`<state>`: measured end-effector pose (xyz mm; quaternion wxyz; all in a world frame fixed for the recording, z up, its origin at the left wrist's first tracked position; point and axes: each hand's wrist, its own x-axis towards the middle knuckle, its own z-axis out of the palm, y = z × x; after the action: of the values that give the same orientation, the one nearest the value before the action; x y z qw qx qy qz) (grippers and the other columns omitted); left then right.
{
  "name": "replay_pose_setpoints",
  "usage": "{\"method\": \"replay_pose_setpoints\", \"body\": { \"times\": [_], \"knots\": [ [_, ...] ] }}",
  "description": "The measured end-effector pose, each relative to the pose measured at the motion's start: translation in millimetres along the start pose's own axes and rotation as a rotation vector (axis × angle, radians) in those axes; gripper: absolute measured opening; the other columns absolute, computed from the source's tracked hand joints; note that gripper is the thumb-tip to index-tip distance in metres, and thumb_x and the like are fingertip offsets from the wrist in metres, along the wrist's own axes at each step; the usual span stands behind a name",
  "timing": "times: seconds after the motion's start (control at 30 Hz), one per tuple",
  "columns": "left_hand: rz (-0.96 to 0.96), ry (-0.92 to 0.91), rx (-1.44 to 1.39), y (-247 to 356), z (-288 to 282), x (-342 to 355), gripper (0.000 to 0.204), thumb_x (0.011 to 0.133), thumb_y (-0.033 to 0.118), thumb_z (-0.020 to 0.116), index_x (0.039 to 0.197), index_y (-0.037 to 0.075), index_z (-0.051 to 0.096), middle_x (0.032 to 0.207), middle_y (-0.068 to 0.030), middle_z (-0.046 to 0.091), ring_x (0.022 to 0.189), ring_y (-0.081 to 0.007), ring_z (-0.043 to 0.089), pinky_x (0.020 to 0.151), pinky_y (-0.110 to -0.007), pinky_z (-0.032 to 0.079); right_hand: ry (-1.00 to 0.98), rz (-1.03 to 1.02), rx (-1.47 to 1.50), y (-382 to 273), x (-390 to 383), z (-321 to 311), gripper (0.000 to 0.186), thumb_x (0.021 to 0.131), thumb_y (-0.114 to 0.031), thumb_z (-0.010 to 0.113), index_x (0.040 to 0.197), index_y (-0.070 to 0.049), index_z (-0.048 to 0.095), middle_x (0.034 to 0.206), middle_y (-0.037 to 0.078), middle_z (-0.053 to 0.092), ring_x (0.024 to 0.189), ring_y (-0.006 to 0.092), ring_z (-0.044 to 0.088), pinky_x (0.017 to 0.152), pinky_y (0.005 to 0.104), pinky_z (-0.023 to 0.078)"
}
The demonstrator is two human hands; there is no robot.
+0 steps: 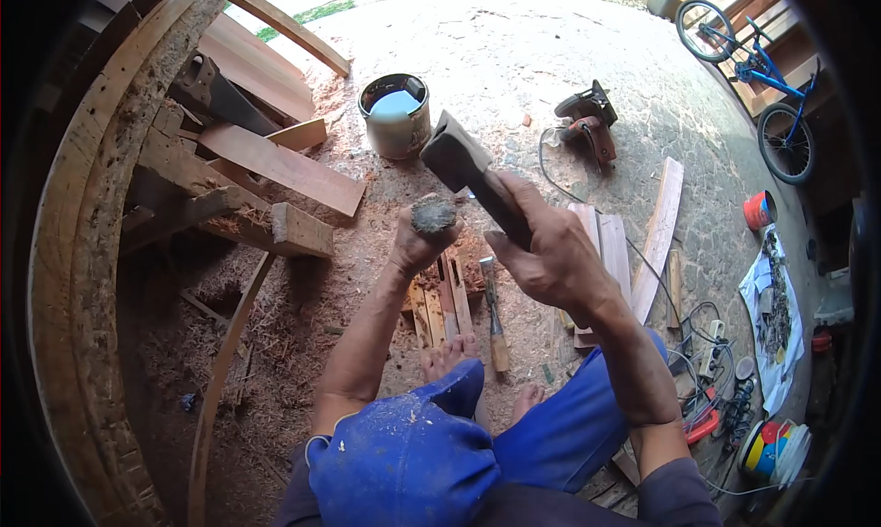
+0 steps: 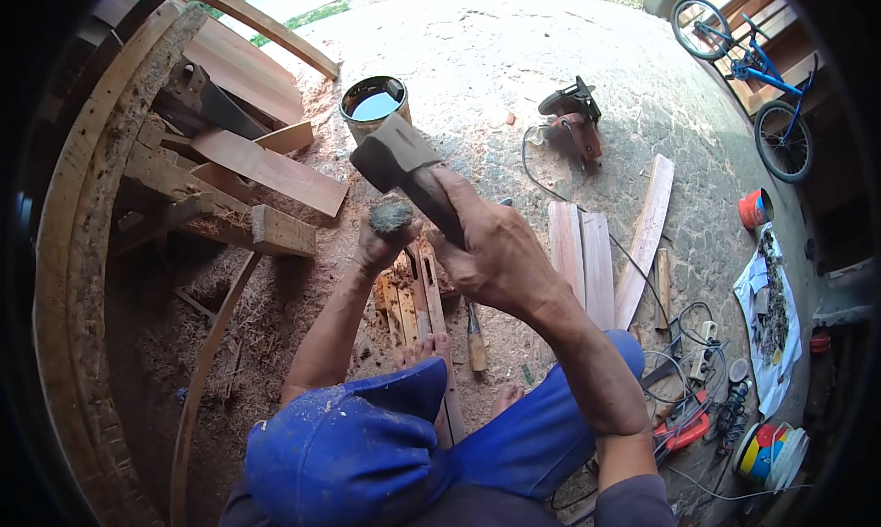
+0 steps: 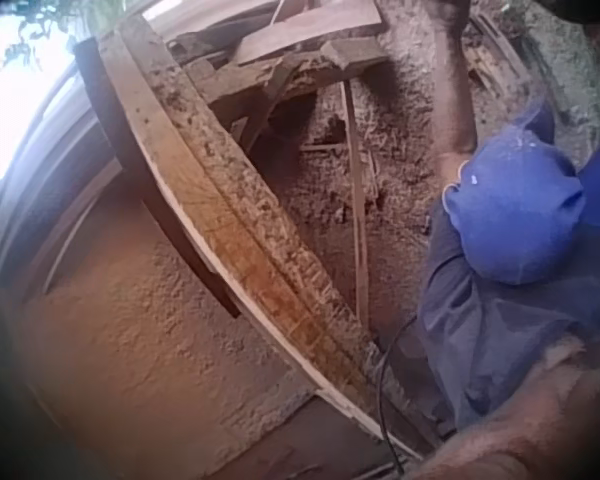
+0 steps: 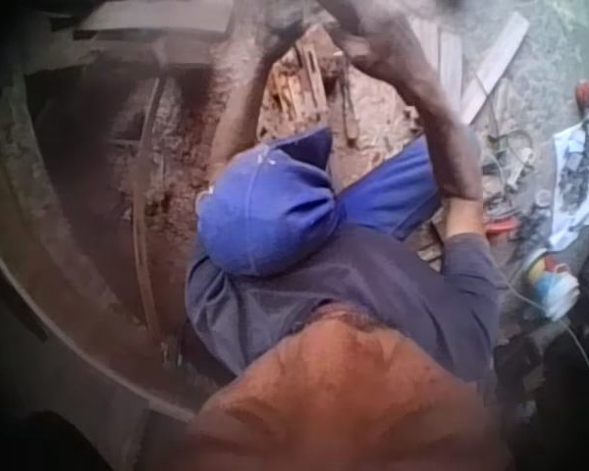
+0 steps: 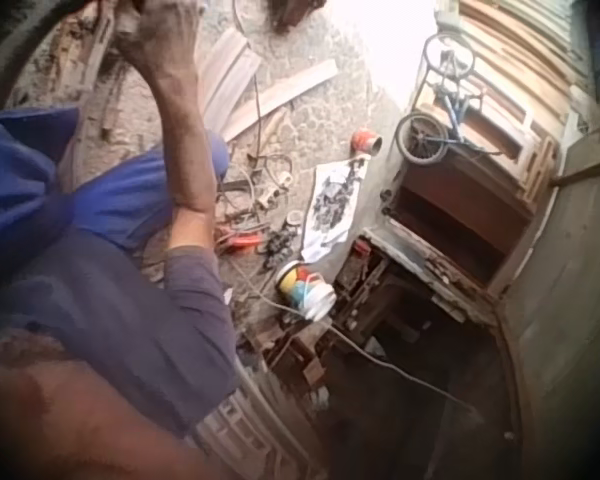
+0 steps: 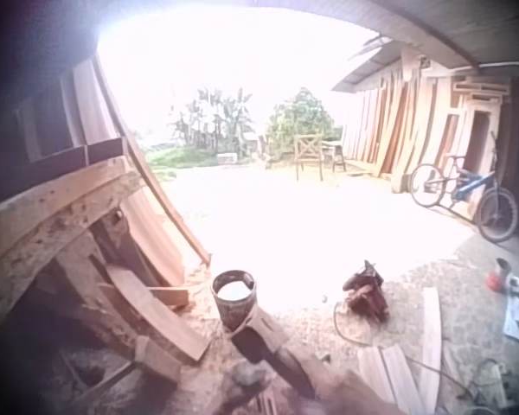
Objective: The person carves slots into wooden blocks using a hammer to strike an axe head and chisels.
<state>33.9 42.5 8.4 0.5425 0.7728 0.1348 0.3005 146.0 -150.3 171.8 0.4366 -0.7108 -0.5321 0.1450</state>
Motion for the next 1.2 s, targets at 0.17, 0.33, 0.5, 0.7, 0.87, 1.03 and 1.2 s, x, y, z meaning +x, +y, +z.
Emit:
{"method": "replay_pose_setpoints", "body": {
  "times": [0.17,0.33,0.5,0.7,0.87,1.03,1.2],
  "knots": [
    [0.097,0.069,0.247,2.8,-2.1,1.5,0.015,0.083,0.012,0.078,0.087,0.002,0.067,0.075,-0.0044,0.067,0.070,-0.0156,0.064,0.066,-0.034,0.052,0.771,-0.253,0.354,-95.8,36.0,-70.3,0.041,0.094,-0.007,0.067,0.131,0.001,0.052,0.082,0.006,0.062,0.062,0.0117,0.058,0.058,0.0290,0.052],
    [0.040,0.354,0.172,-7.7,42.8,-20.8,0.020,0.082,0.010,0.078,0.098,0.005,0.066,0.086,-0.0117,0.069,0.077,-0.0252,0.069,0.072,-0.034,0.054,-0.125,-0.048,-0.568,20.5,-11.6,12.4,0.057,0.086,-0.008,0.065,0.136,-0.001,0.040,0.088,0.023,0.066,0.075,0.0389,0.071,0.067,0.0493,0.058],
    [0.126,0.457,-0.058,-12.6,45.5,-70.3,0.025,0.079,0.009,0.083,0.089,0.005,0.061,0.085,-0.0072,0.067,0.077,-0.0155,0.066,0.071,-0.031,0.053,-0.172,0.178,-0.106,20.2,-66.2,35.2,0.054,0.087,-0.012,0.064,0.137,-0.008,0.044,0.088,0.031,0.067,0.083,0.0494,0.067,0.074,0.0569,0.053],
    [-0.470,0.333,-0.277,-52.4,-27.4,82.9,0.019,0.082,0.005,0.076,0.100,0.000,0.074,0.088,-0.0061,0.074,0.078,-0.0165,0.068,0.069,-0.030,0.055,-0.094,0.245,-0.025,10.9,-0.4,27.4,0.045,0.090,-0.008,0.064,0.133,-0.004,0.050,0.092,0.027,0.067,0.086,0.0444,0.070,0.075,0.0464,0.055],
    [-0.014,0.460,-0.198,-20.9,32.3,45.0,0.022,0.083,0.010,0.078,0.101,-0.002,0.073,0.092,-0.0060,0.075,0.081,-0.0167,0.071,0.071,-0.032,0.056,-0.141,0.206,-0.338,39.7,16.3,34.1,0.046,0.088,-0.010,0.063,0.132,-0.005,0.049,0.094,0.027,0.068,0.087,0.0440,0.069,0.074,0.0490,0.054],
    [-0.099,0.508,-0.392,-44.6,12.7,59.3,0.015,0.083,0.012,0.079,0.092,0.002,0.073,0.083,-0.0090,0.074,0.070,-0.0149,0.069,0.065,-0.031,0.055,-0.276,0.246,-0.167,40.3,16.1,21.0,0.046,0.087,-0.010,0.065,0.130,-0.004,0.051,0.085,0.024,0.065,0.084,0.0440,0.068,0.074,0.0486,0.052],
    [-0.755,0.329,-0.116,-107.7,-5.5,129.7,0.022,0.084,0.020,0.078,0.079,-0.001,0.073,0.063,-0.0066,0.065,0.048,-0.0164,0.059,0.046,-0.035,0.045,-0.044,0.329,0.122,43.0,-27.6,19.2,0.051,0.089,-0.004,0.069,0.137,-0.002,0.051,0.076,-0.001,0.056,0.067,0.0083,0.057,0.062,0.0291,0.048]
  ]
}}
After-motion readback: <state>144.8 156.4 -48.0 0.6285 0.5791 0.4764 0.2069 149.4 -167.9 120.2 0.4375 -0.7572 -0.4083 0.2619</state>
